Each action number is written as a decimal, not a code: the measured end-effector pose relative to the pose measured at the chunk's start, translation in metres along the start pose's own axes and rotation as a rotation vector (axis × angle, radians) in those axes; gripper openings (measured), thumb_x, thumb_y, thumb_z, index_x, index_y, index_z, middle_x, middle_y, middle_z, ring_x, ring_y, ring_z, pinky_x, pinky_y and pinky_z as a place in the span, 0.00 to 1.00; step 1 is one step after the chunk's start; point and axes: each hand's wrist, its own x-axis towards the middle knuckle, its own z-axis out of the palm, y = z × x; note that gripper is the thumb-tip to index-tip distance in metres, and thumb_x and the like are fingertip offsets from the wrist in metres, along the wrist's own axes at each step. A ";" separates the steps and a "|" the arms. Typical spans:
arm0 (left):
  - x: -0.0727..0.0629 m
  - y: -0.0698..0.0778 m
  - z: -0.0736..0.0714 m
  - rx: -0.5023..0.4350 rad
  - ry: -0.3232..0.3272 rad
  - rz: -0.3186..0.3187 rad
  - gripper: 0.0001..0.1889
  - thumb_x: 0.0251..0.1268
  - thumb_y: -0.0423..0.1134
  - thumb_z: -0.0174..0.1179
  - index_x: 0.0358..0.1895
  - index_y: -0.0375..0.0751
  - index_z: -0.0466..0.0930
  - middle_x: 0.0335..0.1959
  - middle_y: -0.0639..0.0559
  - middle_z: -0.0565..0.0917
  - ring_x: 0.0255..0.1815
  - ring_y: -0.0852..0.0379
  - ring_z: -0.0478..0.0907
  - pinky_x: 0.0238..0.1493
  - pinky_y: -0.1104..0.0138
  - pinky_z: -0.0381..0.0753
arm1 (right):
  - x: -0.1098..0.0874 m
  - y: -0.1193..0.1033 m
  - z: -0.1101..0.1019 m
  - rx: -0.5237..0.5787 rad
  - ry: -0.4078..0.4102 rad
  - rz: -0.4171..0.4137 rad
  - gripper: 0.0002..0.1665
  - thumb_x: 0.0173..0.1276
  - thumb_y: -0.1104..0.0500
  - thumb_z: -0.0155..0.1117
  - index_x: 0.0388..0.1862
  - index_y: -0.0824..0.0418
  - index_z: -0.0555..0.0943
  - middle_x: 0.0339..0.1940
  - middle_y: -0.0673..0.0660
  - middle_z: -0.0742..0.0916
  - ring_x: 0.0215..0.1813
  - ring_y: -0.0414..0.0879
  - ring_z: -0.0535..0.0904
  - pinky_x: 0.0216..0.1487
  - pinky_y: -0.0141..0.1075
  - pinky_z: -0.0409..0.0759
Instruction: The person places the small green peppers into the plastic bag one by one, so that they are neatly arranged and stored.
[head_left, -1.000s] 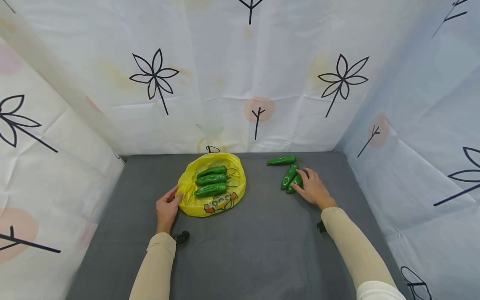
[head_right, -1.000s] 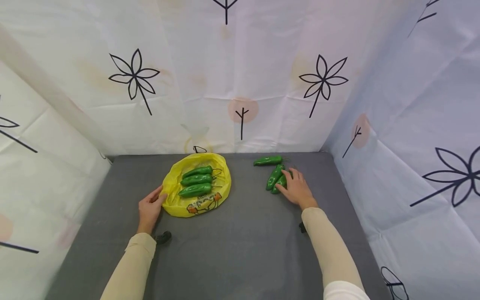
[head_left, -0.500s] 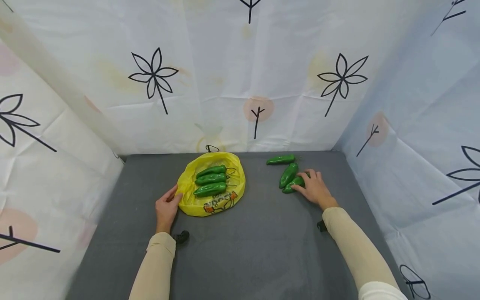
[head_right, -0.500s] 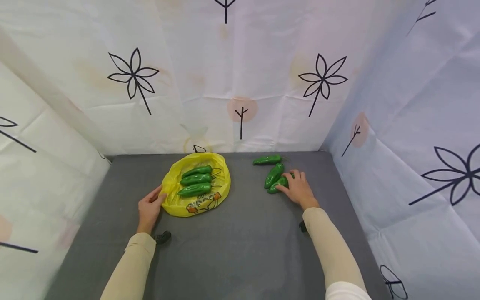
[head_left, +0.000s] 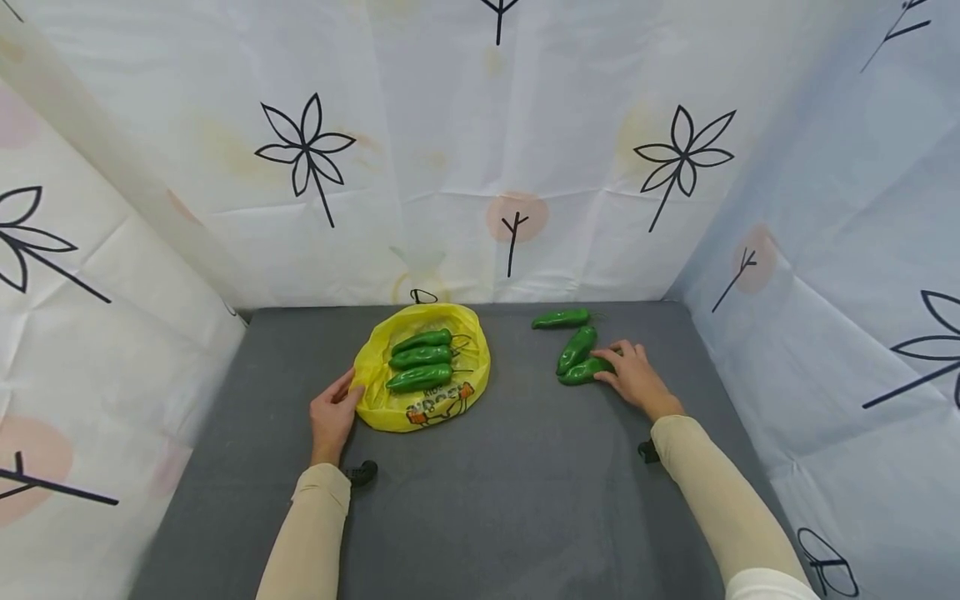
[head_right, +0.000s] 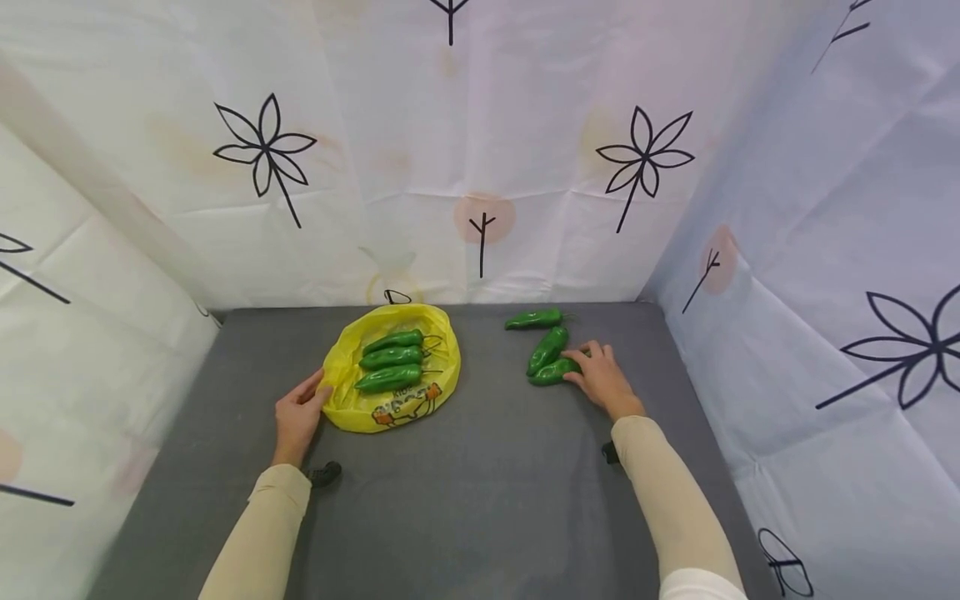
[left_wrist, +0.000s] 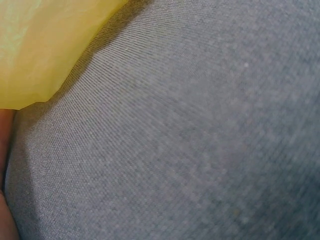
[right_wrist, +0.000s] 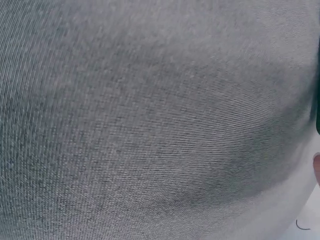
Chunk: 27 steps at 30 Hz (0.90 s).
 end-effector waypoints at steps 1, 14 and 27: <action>0.000 0.001 0.000 -0.003 0.003 -0.002 0.24 0.69 0.48 0.67 0.67 0.50 0.81 0.66 0.47 0.83 0.61 0.58 0.79 0.46 0.89 0.72 | 0.000 0.000 0.000 -0.006 0.007 -0.011 0.28 0.72 0.52 0.67 0.70 0.55 0.77 0.64 0.68 0.75 0.60 0.65 0.68 0.58 0.59 0.75; -0.003 0.000 -0.001 0.012 -0.001 0.009 0.25 0.69 0.50 0.66 0.67 0.52 0.81 0.64 0.47 0.84 0.50 0.76 0.76 0.47 0.89 0.72 | -0.003 -0.009 0.003 0.000 0.084 -0.085 0.26 0.69 0.53 0.70 0.65 0.59 0.80 0.58 0.68 0.79 0.59 0.65 0.73 0.59 0.59 0.74; -0.001 0.001 -0.001 0.001 0.007 -0.007 0.25 0.68 0.49 0.67 0.67 0.51 0.81 0.65 0.45 0.83 0.59 0.59 0.80 0.46 0.89 0.72 | 0.011 -0.026 -0.009 0.062 0.128 -0.085 0.28 0.71 0.52 0.69 0.67 0.59 0.78 0.61 0.66 0.80 0.62 0.62 0.75 0.63 0.58 0.74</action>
